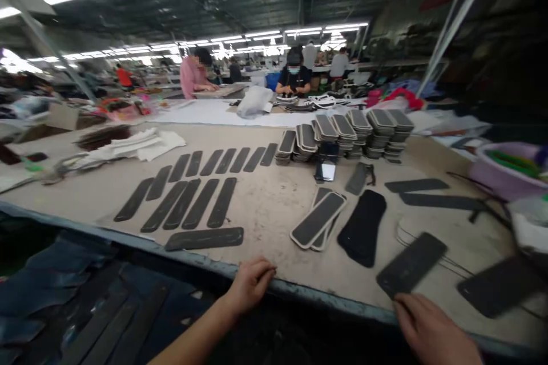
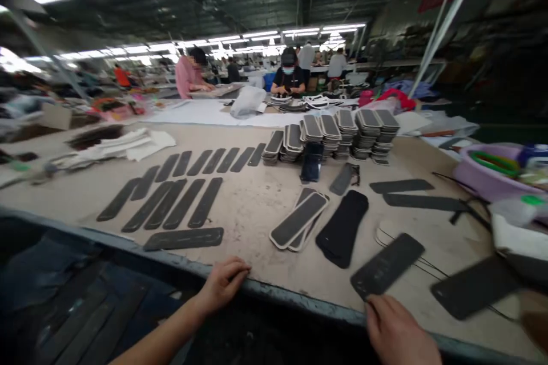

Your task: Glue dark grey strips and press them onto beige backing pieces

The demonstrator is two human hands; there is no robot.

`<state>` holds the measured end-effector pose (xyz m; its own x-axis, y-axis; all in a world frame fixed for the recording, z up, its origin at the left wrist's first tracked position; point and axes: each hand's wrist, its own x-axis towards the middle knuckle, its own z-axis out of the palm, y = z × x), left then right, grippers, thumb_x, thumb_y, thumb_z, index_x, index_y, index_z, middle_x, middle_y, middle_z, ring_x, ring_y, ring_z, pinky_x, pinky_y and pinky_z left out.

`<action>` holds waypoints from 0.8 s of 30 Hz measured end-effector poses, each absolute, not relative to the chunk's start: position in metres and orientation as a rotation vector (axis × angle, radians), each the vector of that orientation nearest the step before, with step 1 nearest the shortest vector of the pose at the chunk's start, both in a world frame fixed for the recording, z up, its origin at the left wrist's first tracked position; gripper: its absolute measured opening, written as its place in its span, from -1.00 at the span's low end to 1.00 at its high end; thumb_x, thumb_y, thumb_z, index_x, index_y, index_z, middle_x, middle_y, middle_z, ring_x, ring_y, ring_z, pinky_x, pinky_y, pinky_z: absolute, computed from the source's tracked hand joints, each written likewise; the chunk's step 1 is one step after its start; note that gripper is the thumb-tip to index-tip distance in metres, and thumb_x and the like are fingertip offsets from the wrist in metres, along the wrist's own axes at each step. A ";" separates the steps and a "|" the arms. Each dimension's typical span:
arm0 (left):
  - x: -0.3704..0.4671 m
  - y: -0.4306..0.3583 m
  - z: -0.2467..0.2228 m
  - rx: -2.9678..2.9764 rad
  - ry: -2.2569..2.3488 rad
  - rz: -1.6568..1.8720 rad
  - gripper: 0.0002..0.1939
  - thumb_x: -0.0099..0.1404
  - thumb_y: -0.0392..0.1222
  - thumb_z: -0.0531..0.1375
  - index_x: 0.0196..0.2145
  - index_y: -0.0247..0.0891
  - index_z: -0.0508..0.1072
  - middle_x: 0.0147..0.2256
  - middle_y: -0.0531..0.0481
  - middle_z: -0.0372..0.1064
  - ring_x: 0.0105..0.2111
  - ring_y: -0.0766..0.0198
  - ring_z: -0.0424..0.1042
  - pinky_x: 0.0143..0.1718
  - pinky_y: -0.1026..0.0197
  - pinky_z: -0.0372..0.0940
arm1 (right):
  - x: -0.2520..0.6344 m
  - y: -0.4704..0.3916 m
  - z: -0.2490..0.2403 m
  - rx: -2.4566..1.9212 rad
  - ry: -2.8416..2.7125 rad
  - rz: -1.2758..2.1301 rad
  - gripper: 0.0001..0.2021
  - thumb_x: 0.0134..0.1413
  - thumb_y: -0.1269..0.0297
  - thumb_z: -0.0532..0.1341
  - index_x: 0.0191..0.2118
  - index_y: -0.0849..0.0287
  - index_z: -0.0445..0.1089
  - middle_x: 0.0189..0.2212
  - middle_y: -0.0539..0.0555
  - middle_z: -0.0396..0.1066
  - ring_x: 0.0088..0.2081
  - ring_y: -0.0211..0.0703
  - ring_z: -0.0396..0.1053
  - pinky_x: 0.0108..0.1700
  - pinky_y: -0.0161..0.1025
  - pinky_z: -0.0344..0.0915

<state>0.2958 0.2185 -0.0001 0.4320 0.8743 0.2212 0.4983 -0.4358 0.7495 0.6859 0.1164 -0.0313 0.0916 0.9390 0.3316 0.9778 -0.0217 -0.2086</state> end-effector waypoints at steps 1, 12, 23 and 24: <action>0.296 0.221 -0.004 2.106 1.161 0.825 -0.75 0.37 -0.17 0.07 -0.25 -0.24 0.54 -0.32 -0.11 0.46 -0.28 0.23 0.47 -0.21 0.25 0.36 | 0.680 0.110 -0.023 -2.046 -1.910 -0.132 -0.77 0.18 0.18 0.02 -0.26 0.04 0.42 -0.29 0.08 0.43 -0.30 -0.06 0.42 -0.33 -0.17 0.31; 0.296 0.224 -0.022 2.305 1.153 1.056 -0.85 0.35 -0.23 0.12 -0.23 -0.22 0.50 -0.31 -0.02 0.45 -0.31 0.29 0.47 -0.23 0.32 0.37 | 0.667 0.084 0.006 -2.050 -1.990 -0.070 -0.84 0.22 0.19 0.09 -0.16 0.09 0.31 -0.24 0.06 0.37 -0.20 -0.09 0.37 -0.21 -0.19 0.34; 0.299 0.219 -0.016 2.213 1.168 1.017 -0.82 0.35 -0.26 0.08 -0.27 -0.25 0.50 -0.36 -0.06 0.41 -0.33 0.29 0.44 -0.24 0.29 0.35 | 0.684 0.082 -0.025 -1.716 -2.060 -0.209 -0.79 0.20 0.16 0.11 -0.17 -0.05 0.48 -0.31 0.06 0.45 -0.31 -0.08 0.42 -0.29 -0.19 0.40; 0.300 0.218 -0.015 2.205 1.168 1.017 -0.81 0.35 -0.27 0.08 -0.28 -0.26 0.50 -0.37 -0.06 0.41 -0.34 0.29 0.43 -0.26 0.29 0.35 | 0.686 0.088 -0.029 -1.631 -2.001 -0.194 -0.81 0.20 0.11 0.12 -0.24 -0.12 0.50 -0.35 0.05 0.45 -0.33 -0.07 0.42 -0.36 -0.21 0.39</action>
<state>0.2998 0.2178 -0.0149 0.3721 0.8376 0.4000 0.5114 -0.5446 0.6647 0.6862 0.0884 -0.0287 -0.1160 0.8620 0.4934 0.9408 0.2547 -0.2239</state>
